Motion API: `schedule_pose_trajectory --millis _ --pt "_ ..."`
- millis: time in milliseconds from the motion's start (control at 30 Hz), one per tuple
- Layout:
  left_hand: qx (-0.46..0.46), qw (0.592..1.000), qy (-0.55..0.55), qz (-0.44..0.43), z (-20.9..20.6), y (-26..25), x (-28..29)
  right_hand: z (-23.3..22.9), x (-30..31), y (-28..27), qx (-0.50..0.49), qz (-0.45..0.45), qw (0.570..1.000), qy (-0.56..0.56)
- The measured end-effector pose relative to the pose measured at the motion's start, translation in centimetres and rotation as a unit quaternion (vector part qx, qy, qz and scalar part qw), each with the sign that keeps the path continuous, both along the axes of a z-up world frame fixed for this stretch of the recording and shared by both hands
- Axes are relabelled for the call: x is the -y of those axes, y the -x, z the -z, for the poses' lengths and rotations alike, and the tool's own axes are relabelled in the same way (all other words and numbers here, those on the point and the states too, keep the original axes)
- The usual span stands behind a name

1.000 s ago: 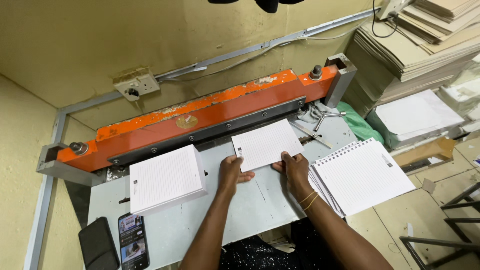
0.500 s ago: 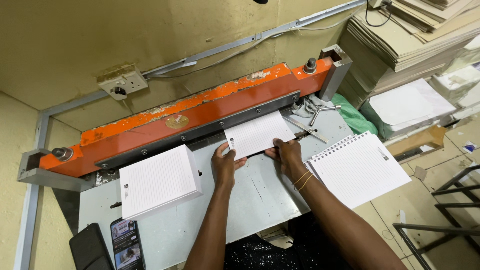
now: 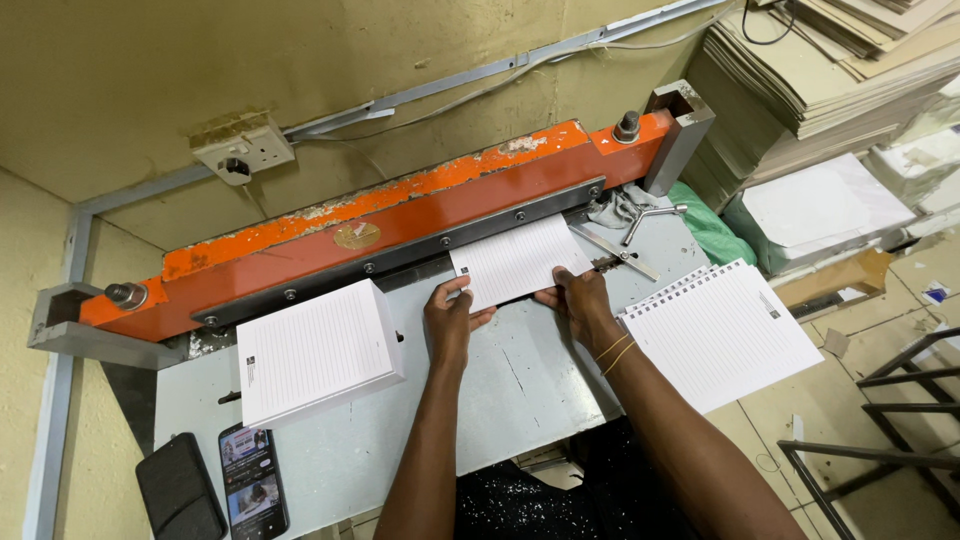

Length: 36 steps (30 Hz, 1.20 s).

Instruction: The person places stacks of lined paper into a binding machine, aligns them, and presses down the handle to secure the binding. They then remove the bound notebooks and place them on a pile to the left.

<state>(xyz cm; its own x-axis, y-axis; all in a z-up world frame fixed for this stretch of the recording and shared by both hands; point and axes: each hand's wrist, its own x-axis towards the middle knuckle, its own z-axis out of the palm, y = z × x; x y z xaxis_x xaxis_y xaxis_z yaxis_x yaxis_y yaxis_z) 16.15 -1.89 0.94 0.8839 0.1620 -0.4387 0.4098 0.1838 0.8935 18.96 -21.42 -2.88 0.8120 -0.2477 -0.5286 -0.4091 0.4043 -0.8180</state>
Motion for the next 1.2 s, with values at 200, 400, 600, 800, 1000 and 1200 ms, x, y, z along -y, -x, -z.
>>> schedule_pose_trajectory --millis 200,400,600,800,1000,1200 --pt "0.007 1.000 0.014 -0.012 0.9 -0.1 -0.1 0.7 0.2 -0.2 0.009 0.004 1.000 -0.007" --pt "0.024 1.000 0.017 -0.011 1.6 -0.3 -0.2 0.4 0.4 -0.1 0.007 0.007 1.000 -0.021" --pt "0.043 0.999 -0.023 0.022 -5.4 6.1 0.5 -3.6 1.3 4.1 0.024 0.028 0.996 -0.076" --pt "0.358 0.800 -0.478 -0.053 -3.5 14.1 -8.9 -14.4 10.4 17.1 0.214 0.001 0.891 0.400" --pt "0.313 0.643 -0.697 0.054 -0.6 13.1 -19.2 -3.4 22.4 22.1 0.164 -0.269 0.469 0.825" --pt "0.357 0.597 -0.714 0.078 0.5 13.0 -20.0 -4.9 20.5 22.1 0.218 -0.352 0.448 0.793"
